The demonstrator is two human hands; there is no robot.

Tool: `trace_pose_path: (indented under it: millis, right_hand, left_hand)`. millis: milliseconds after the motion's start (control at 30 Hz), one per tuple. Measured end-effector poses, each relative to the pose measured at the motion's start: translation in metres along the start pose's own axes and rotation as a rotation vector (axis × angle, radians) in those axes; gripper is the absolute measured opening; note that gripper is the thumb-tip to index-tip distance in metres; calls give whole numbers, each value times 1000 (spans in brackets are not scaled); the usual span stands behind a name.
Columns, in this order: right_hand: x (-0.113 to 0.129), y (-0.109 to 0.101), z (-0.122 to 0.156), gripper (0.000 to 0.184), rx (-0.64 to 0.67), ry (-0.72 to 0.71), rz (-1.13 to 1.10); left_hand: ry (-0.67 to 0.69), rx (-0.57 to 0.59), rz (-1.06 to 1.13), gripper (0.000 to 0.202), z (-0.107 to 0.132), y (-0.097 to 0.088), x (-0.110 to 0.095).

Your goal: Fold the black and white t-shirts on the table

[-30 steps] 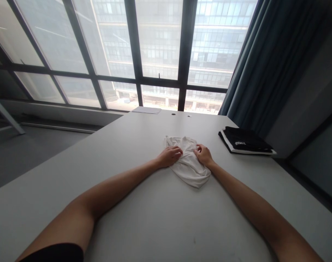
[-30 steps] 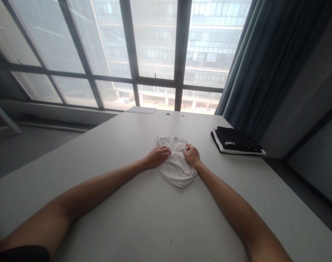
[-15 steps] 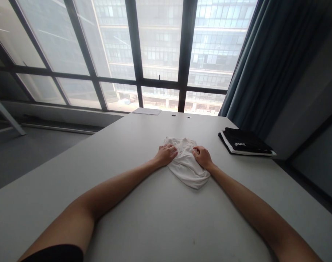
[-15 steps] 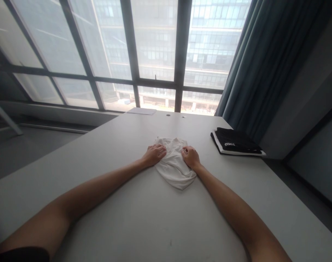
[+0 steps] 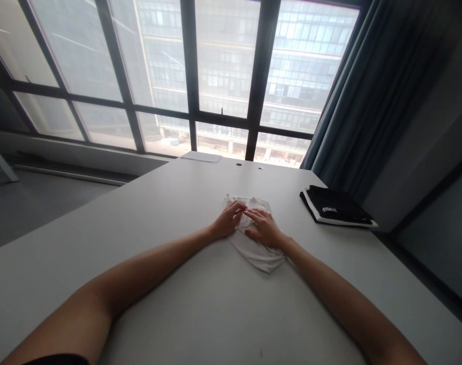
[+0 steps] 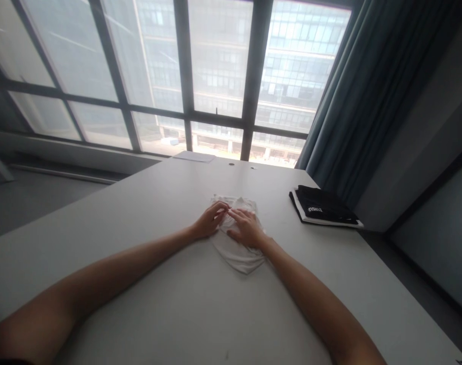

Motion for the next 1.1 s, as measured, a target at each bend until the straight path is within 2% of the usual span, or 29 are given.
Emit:
trace_pose_path:
  millis: [67, 167, 200, 300, 367, 467, 533, 600, 667, 733, 800, 900, 1033, 1100]
  right_hand:
    - [-7, 3, -3, 56, 17, 46, -7]
    - [-21, 1, -5, 17, 4, 135, -23]
    - [-24, 0, -5, 9, -9, 148, -35]
    - [-33, -10, -6, 10, -55, 158, -92]
    - [-47, -23, -6, 11, -115, 200, -135]
    - [-84, -56, -1, 15, -257, 344, -162]
    - [-116, -84, 10, 18, -372, 499, -141]
    - [-147, -107, 28, 19, -461, 697, -107]
    - [-173, -117, 48, 18, -456, 888, -81]
    - [-191, -113, 65, 16, -377, 1016, -56]
    - [-201, -103, 76, 15, -277, 1075, -16]
    - [-203, -86, 79, 15, -160, 1050, 75]
    - [-181, -75, 41, 26, -121, 719, 159]
    - [-174, -67, 16, 28, -65, 607, 135]
  left_hand:
    - [75, -24, 78, 22, 1, -4, -7]
    - [81, -75, 78, 32, 2, -10, -5]
    - [58, -108, 59, 36, 2, -13, -1]
    - [-60, -234, -22, 48, 5, -25, 18]
    - [-154, -304, -73, 52, 7, -33, 33]
    - [-255, -386, -109, 53, 11, -44, 52]
    - [-293, -415, -126, 51, 13, -49, 60]
    - [-305, -410, -158, 47, 13, -51, 62]
    - [-309, -349, -206, 39, 11, -48, 62]
    - [-340, -218, -266, 29, 6, -36, 62]
    - [-382, -74, -310, 21, 3, -22, 66]
    - [-427, 25, -334, 19, 2, -9, 74]
    - [-501, 41, -340, 34, 0, -16, 94]
    - [-536, 59, -329, 42, -6, -25, 105]
Point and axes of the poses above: each hand's wrist, its own z-axis away from the middle knuckle, its own y-axis out of the palm, x = y × z, the point moved 9 cm from there along -z, towards the middle knuckle, and after that the axes turned 14 degrees about x, right-handed, at the moved point
